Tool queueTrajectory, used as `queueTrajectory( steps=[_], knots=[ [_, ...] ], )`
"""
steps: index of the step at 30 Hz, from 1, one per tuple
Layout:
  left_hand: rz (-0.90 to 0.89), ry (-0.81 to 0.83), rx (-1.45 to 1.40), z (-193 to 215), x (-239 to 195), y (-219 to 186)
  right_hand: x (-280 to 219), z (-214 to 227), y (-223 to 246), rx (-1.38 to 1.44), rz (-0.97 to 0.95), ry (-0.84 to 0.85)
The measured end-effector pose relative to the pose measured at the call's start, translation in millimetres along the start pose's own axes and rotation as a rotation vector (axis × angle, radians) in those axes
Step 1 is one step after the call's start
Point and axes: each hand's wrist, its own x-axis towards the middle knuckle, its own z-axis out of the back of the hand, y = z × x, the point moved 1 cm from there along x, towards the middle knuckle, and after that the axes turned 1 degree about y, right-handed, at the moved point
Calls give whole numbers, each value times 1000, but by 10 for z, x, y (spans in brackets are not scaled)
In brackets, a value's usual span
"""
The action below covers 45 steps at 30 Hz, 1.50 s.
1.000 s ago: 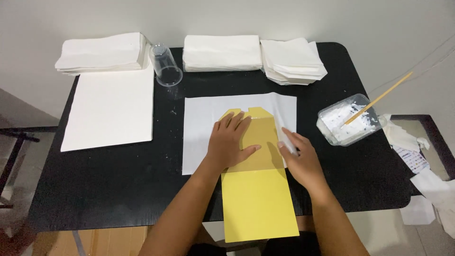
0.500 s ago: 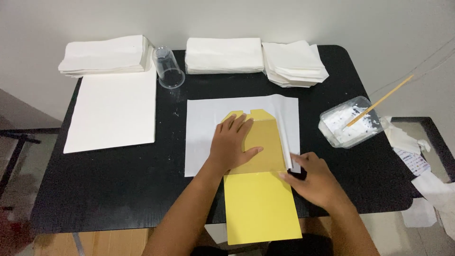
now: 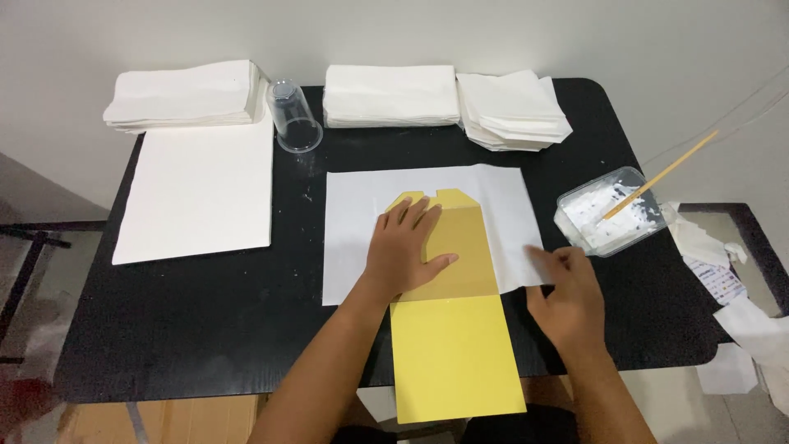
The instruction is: Folding paper and applying glue with a brush to assemble a paper bag.
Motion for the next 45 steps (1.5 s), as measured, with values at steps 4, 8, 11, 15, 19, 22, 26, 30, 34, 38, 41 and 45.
queueTrajectory(
  steps=[4,8,11,15,19,22,26,30,34,38,41,45],
  knots=[
    [-3,-34,-12,19,5,0,149,202,232,303,-294,67],
    [3,-12,-14,40,3,-9,357,206,249,980,-844,232],
    [4,14,5,29,-3,-8,545,414,428,625,-622,373],
    [5,17,11,27,11,-11,581,132,116,272,-523,363],
    [31,31,-17,50,12,-24,599,47,133,87,-404,283],
    [25,42,-15,47,12,-6,595,-24,120,28,-379,283],
    [24,54,-8,46,11,-4,612,-3,230,25,-297,262],
    [12,8,-13,-46,24,19,666,-103,468,30,-46,171],
    [31,7,-6,-94,45,47,723,-122,960,-44,-213,459],
    [74,24,-61,-12,20,31,723,-121,1240,17,-180,576],
    [75,-23,-100,-72,32,65,634,-171,1285,34,-186,628],
    [23,-85,-146,-64,24,86,579,-206,1305,25,-157,670]
  ],
)
